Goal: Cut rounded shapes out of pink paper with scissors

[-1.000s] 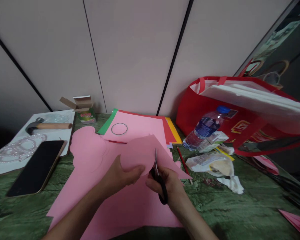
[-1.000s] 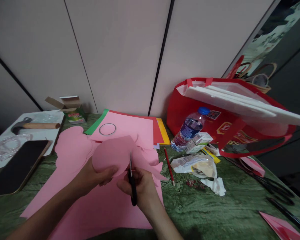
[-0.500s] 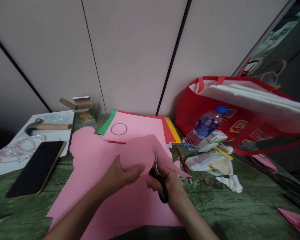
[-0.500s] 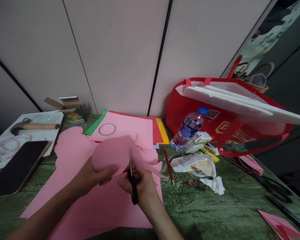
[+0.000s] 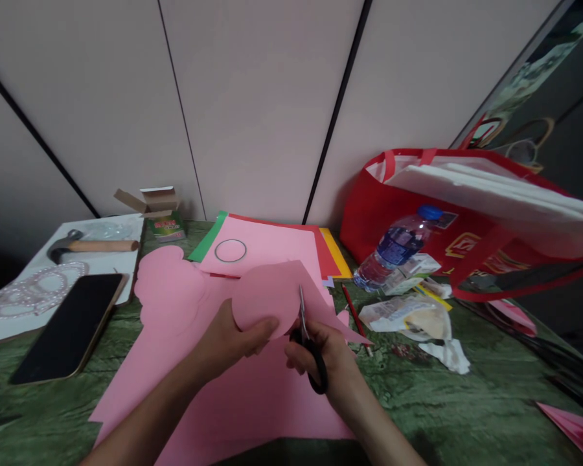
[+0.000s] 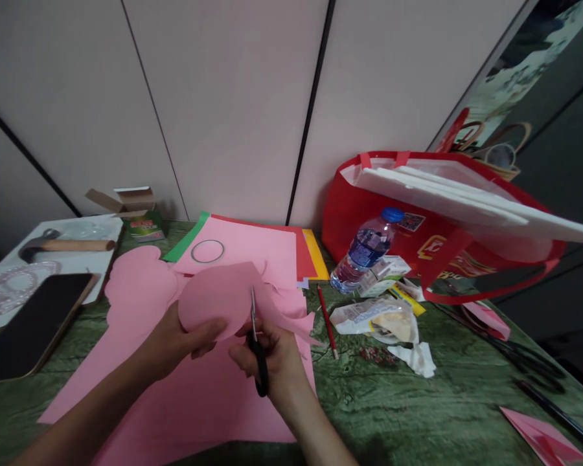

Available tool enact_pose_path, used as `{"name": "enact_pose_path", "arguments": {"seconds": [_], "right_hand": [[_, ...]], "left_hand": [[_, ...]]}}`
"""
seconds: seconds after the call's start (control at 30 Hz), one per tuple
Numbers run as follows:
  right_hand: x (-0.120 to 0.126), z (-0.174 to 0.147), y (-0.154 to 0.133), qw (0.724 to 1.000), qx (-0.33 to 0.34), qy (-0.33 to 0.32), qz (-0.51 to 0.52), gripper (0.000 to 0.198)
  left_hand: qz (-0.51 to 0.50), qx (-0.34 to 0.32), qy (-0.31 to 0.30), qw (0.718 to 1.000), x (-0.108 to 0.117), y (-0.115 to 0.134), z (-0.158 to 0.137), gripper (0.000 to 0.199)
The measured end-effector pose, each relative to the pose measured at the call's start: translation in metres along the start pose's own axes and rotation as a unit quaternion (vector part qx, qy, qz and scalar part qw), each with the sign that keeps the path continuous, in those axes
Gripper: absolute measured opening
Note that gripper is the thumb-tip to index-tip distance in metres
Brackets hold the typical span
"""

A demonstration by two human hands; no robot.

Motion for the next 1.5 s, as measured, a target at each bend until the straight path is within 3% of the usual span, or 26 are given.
{"name": "enact_pose_path", "arguments": {"seconds": [1.5], "right_hand": [[-0.0026, 0.0021, 0.0067, 1.0, -0.024, -0.002, -0.001, 0.018]], "left_hand": [[-0.098, -0.015, 0.002, 0.995, 0.0049, 0.004, 0.0019, 0.027]]}}
Point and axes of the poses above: each hand's wrist, its own z-axis towards the middle knuckle, its own x-axis out of the back of the hand, y = z × x, the point moved 8 cm from there along z, towards the middle knuckle, and after that the axes turned 4 degrees about x, right-handed, at the moved point
